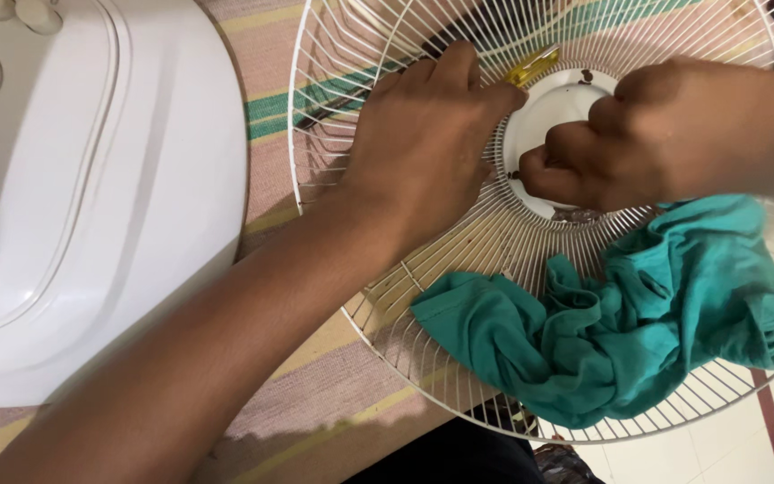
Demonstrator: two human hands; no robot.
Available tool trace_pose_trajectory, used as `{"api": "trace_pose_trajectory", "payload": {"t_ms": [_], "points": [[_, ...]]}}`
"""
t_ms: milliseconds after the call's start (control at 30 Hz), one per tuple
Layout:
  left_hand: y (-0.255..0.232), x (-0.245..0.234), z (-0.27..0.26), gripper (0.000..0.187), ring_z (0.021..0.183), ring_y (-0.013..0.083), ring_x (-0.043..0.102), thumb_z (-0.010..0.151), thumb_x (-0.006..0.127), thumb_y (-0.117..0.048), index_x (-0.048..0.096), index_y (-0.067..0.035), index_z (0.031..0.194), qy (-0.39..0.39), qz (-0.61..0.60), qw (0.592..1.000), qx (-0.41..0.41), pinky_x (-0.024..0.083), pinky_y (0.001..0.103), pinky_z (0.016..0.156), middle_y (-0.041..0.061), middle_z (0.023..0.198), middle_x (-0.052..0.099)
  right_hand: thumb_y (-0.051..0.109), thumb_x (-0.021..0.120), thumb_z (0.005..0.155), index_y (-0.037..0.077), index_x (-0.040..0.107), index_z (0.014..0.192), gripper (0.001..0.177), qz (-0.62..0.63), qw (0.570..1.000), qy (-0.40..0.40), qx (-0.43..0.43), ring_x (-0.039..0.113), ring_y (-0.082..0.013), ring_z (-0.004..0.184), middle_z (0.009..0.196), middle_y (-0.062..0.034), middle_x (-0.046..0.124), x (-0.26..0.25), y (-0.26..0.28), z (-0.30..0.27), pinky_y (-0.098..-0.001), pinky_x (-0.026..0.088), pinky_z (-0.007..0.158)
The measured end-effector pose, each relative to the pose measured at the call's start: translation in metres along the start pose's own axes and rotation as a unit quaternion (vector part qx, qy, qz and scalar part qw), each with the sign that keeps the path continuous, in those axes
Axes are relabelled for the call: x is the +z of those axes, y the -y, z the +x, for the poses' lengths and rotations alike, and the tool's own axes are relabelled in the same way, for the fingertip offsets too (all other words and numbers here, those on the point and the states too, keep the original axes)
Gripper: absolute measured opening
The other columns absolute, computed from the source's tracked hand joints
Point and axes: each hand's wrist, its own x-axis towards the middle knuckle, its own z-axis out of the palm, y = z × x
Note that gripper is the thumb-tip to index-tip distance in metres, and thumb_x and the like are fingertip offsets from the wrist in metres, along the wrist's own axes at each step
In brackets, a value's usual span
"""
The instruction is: The person is unscrewing the central housing of a fan grill using a screwdriver. They handle the fan grill, small screws, and a green cloth during the process.
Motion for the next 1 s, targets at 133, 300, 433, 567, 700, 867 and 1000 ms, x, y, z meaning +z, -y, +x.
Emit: {"api": "trace_pose_trajectory", "payload": {"t_ms": [133,300,433,567,700,867,1000], "points": [[0.006,0.007,-0.002,0.051,0.095,0.0297,0.067,0.07,0.084,-0.005,0.074,-0.014,0.119,-0.056,0.006,0.998,0.033,0.054,0.045,0.084,0.011,0.105,0.06,0.017,0.059,0.088,0.008,0.059,0.104,0.018,-0.097,0.99,-0.037,-0.095,0.065,-0.0099,0.052,0.068,0.0014,0.057,0.026,-0.016,0.007,-0.023,0.053,0.045],[0.008,0.012,-0.001,0.049,0.091,0.0301,0.068,0.067,0.087,-0.009,0.075,-0.017,0.114,-0.072,0.01,0.996,0.042,0.055,0.045,0.08,0.011,0.101,0.06,0.012,0.057,0.091,0.002,0.06,0.1,0.014,-0.122,0.973,0.023,-0.193,0.065,-0.0112,0.056,0.07,0.0017,0.057,0.024,-0.018,0.007,-0.0281,0.055,0.05],[0.007,0.01,0.001,0.056,0.094,0.0294,0.067,0.061,0.091,-0.012,0.074,-0.017,0.114,-0.073,0.02,0.996,0.047,0.055,0.045,0.082,0.01,0.102,0.059,0.018,0.063,0.082,0.022,0.056,0.132,0.051,0.082,0.994,0.057,0.037,0.073,-0.0156,0.079,0.089,0.0026,0.068,-0.004,-0.005,0.007,-0.0282,0.06,0.066],[0.011,0.007,-0.003,0.062,0.099,0.0304,0.066,0.061,0.096,-0.016,0.072,-0.014,0.119,-0.061,-0.018,0.995,0.071,0.054,0.045,0.084,0.011,0.105,0.058,0.017,0.063,0.08,0.029,0.052,0.143,0.065,0.177,0.964,0.153,0.127,0.073,-0.0171,0.092,0.106,0.003,0.07,-0.023,0.01,0.021,-0.0283,0.061,0.073],[0.01,0.008,-0.003,0.063,0.099,0.0299,0.066,0.063,0.096,-0.017,0.072,-0.013,0.121,-0.056,-0.017,0.996,0.072,0.054,0.045,0.085,0.011,0.106,0.058,0.016,0.061,0.085,0.023,0.051,0.146,0.062,0.271,0.934,0.208,0.104,0.07,-0.0181,0.101,0.12,-0.0004,0.067,0.012,0.017,0.024,-0.0288,0.06,0.081],[0.013,0.01,-0.003,0.058,0.097,0.0306,0.066,0.066,0.083,0.0,0.073,-0.014,0.122,-0.052,0.017,0.996,0.073,0.055,0.045,0.084,0.012,0.105,0.059,0.014,0.061,0.085,0.017,0.056,0.144,0.059,0.356,0.93,0.09,0.027,0.07,-0.0211,0.103,0.13,-0.0063,0.067,0.086,0.035,0.015,-0.0306,0.06,0.082],[0.017,0.011,-0.004,0.045,0.1,0.0316,0.067,0.081,0.075,0.004,0.075,-0.014,0.122,-0.071,-0.008,0.994,0.079,0.055,0.045,0.087,0.012,0.11,0.06,0.027,0.06,0.093,0.02,0.062,0.136,0.043,0.335,0.919,0.164,0.129,0.07,-0.0136,0.086,0.114,0.0001,0.073,0.126,0.055,-0.02,-0.0263,0.059,0.071]]}}
